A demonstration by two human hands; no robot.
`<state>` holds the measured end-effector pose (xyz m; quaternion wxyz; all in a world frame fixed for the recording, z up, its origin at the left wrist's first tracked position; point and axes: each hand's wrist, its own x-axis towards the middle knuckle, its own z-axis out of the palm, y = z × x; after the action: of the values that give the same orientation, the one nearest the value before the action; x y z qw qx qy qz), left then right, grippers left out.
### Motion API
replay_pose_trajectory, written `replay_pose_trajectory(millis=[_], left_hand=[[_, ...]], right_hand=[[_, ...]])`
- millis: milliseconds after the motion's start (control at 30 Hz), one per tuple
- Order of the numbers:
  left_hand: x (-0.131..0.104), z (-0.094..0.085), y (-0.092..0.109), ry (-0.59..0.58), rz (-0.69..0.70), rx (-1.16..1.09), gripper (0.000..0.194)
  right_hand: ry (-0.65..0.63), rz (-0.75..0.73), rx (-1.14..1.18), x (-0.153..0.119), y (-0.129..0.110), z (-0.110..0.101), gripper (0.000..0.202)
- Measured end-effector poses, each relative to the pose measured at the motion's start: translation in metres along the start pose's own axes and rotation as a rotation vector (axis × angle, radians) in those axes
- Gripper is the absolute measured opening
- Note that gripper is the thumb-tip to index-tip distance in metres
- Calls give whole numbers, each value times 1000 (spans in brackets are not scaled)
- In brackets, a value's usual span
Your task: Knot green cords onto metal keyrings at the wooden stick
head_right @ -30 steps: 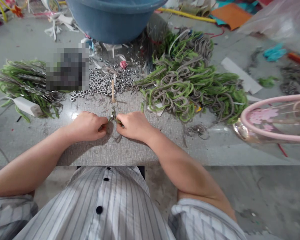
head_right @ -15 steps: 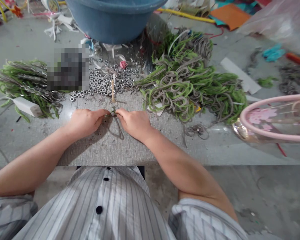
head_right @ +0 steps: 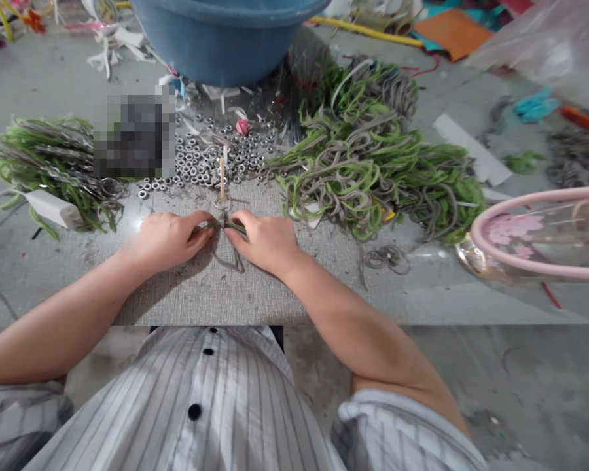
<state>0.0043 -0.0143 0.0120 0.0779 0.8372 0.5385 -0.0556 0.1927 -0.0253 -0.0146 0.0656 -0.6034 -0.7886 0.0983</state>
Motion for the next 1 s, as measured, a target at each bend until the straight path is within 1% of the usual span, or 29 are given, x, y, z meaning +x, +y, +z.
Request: replay_pose_trajectory(millis=[133, 333, 467, 533, 700, 800, 933, 1000], left_hand=[[-1, 1, 3, 9, 5, -15, 46], [0, 2, 6, -30, 4, -15, 36], [1, -2, 6, -65, 15, 12, 35], [1, -5, 5, -91, 43, 27, 35], [1, -11, 0, -174, 170, 43, 31], [1, -12, -2, -195, 224, 40, 30], [-2, -11, -2, -184, 233, 25, 31], [-3, -10, -1, -156, 205, 23, 37]], right_hand=[[-40, -7, -16, -1, -4, -2, 35], [-104, -21, -32, -1, -9, -6, 26], [-125, -48, -26, -1, -8, -7, 25], [-141, -68, -25, -1, -7, -8, 24], [-202, -134, -23, -1, -6, -12, 21], [-238, -175, -43, -2, -6, -14, 21], [-214, -156, -55, -3, -6, -11, 24], [-176, -122, -40, -3, -5, -9, 29]])
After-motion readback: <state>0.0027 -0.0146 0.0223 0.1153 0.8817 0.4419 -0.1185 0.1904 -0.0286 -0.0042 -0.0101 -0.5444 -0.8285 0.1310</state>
